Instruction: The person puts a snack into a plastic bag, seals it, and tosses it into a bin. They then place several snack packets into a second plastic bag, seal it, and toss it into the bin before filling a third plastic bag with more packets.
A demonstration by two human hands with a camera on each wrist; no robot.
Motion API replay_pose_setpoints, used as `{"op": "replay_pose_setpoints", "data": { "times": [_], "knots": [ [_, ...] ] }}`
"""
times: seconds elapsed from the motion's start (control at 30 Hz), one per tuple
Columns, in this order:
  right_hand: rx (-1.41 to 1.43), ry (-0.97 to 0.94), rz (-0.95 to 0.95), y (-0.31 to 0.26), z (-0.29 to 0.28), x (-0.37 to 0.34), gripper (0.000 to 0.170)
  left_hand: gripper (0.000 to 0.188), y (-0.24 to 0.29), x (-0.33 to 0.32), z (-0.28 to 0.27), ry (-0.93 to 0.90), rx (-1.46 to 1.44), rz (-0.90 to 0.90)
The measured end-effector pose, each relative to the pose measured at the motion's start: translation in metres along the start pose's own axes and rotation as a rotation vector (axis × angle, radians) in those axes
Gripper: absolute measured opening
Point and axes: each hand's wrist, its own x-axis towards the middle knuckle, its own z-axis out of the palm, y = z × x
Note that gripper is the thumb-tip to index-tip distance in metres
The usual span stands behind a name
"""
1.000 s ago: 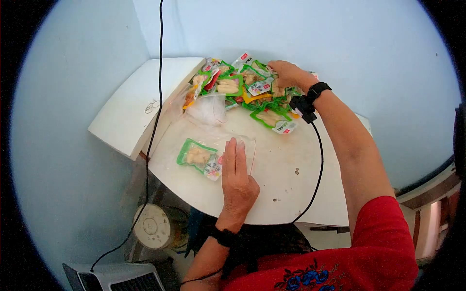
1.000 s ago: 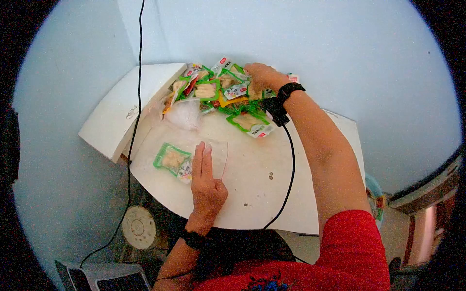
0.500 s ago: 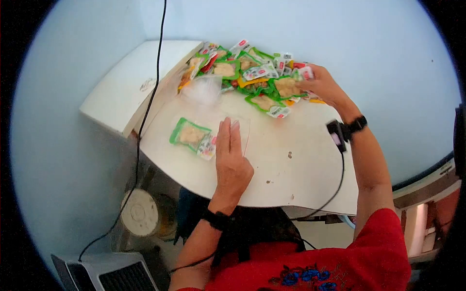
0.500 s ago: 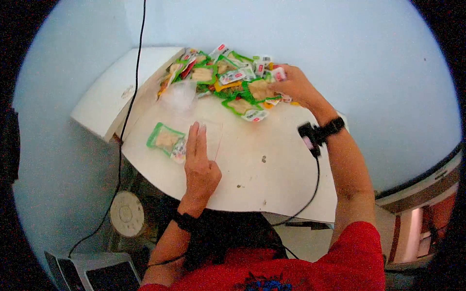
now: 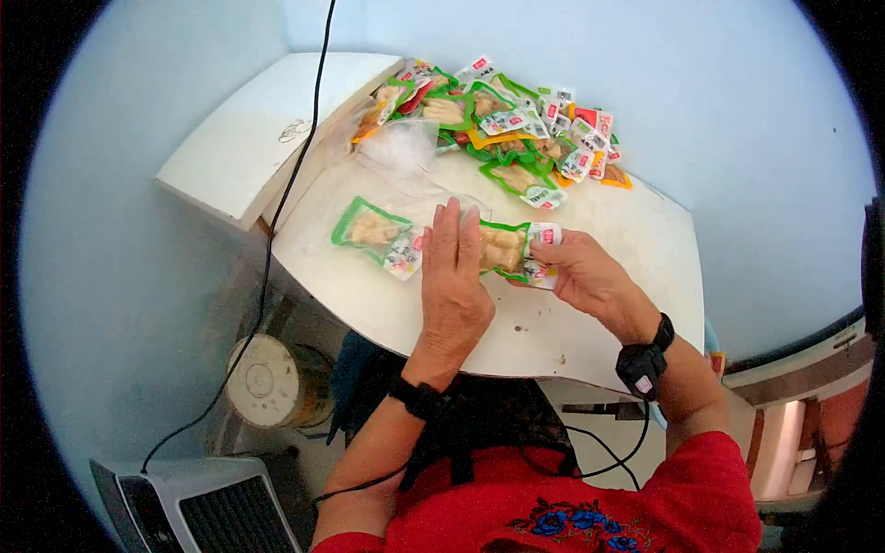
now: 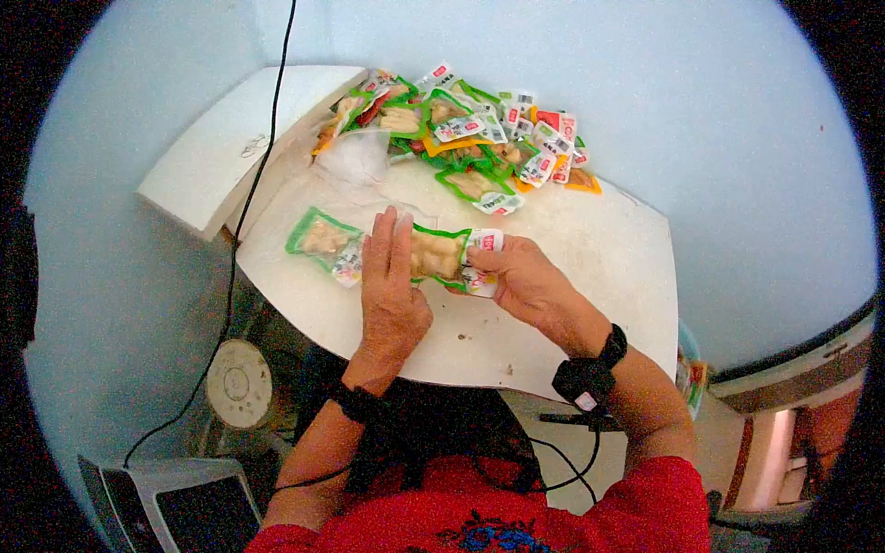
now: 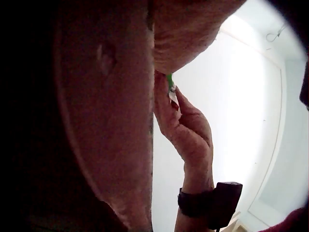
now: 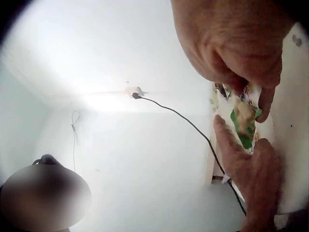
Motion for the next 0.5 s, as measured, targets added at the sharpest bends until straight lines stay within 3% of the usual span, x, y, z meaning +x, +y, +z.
{"op": "replay_pose_setpoints", "data": {
  "times": [0.3, 0.43, 0.5],
  "knots": [
    [0.208, -0.123, -0.089, 0.030, 0.040, 0.034, 0.030, 0.064, -0.002, 0.001, 0.002, 0.058, 0.011, 0.055],
    [0.383, -0.206, -0.001, 0.038, 0.052, 0.062, 0.024, 0.067, -0.004, 0.001, 0.006, 0.102, -0.055, 0.073],
    [0.316, -0.265, -0.034, 0.035, 0.054, 0.063, 0.021, 0.067, -0.003, 0.002, 0.005, 0.107, -0.070, 0.070]
  ]
}}
